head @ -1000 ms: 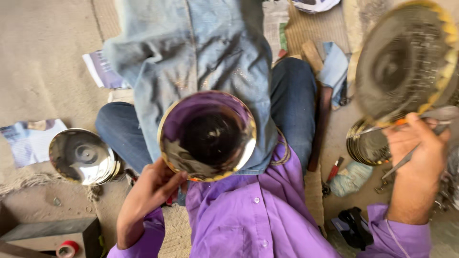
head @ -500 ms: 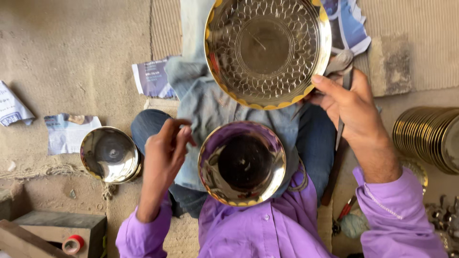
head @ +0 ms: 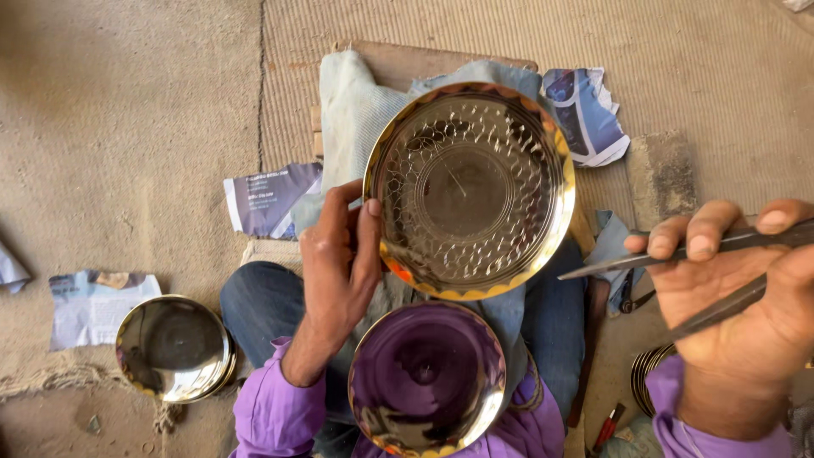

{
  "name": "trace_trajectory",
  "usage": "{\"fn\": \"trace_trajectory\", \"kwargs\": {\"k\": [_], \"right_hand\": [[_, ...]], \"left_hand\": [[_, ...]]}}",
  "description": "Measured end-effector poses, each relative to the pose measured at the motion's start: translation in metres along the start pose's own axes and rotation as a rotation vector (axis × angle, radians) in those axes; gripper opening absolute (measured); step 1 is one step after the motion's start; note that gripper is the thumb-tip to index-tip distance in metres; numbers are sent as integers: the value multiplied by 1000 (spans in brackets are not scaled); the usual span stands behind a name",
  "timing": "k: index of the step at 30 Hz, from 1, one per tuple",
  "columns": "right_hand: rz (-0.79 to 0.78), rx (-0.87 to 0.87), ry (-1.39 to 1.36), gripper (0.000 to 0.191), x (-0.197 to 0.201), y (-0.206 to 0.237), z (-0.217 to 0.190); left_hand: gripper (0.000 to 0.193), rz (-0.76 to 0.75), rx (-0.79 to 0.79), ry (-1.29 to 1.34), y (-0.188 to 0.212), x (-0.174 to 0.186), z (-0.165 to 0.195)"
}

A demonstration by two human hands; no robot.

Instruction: The person sits cross-legged on the floor with a brass plate resting on their lap and engraves decorative patterns into its surface using a chisel-like tool, at times tapping it with a wooden mallet. They rotate and reposition the plate to work different areas and set it aside with other finished plates.

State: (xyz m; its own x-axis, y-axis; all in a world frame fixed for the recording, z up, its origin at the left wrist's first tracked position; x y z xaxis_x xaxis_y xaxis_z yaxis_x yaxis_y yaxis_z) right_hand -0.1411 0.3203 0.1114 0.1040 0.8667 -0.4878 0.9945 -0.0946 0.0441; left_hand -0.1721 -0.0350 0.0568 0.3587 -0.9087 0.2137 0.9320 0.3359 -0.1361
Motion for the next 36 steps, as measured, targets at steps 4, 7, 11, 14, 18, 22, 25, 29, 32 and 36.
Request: {"fn": "trace_trajectory", "kwargs": {"k": [4, 7, 11, 14, 18, 22, 25, 29, 32, 36], "right_hand": [[-57, 175, -70, 44, -26, -39, 22], [-79, 265, -42, 52, -49, -66, 43], [-102, 350, 51, 52, -85, -81, 60], [-125, 403, 99, 47, -106, -83, 64], [-184, 498, 160, 40, -123, -88, 68], [-224, 526, 179, 36, -129, -93, 73], [-233, 511, 197, 34, -130, -94, 75], [-223, 493, 201, 36, -128, -96, 76], [-209, 498, 213, 39, -126, -97, 76], [-168, 488, 222, 41, -123, -95, 77]], "left_hand": [[19, 46, -75, -74, -17, -5, -4], [18, 93, -119, -101, -20, -8, -5], [17, 121, -130, -47, -19, -7, -6], [16, 116, -151, -32, -19, -7, -6], [15, 119, -154, -26, -19, -7, -8], [14, 127, -180, -45, -19, -7, -9], [14, 127, -190, -39, -19, -7, -10], [14, 131, -183, -44, -19, -8, -11], [14, 126, -164, -42, -18, -8, -12], [14, 131, -188, -17, -18, -6, -8]]}}
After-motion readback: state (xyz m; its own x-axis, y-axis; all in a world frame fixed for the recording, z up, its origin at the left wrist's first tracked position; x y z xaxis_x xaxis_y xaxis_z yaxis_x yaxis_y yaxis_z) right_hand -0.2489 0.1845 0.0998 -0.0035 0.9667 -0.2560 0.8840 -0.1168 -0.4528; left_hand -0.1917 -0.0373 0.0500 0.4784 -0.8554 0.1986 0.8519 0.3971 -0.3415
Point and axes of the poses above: each hand's wrist, its own y-axis away from the middle knuckle, its own x-axis out of the back of the hand, z = x × y, the point moved 7 cm from there along -y, towards the middle knuckle, and after that the axes turned 12 degrees about z, right-handed, at the moved point
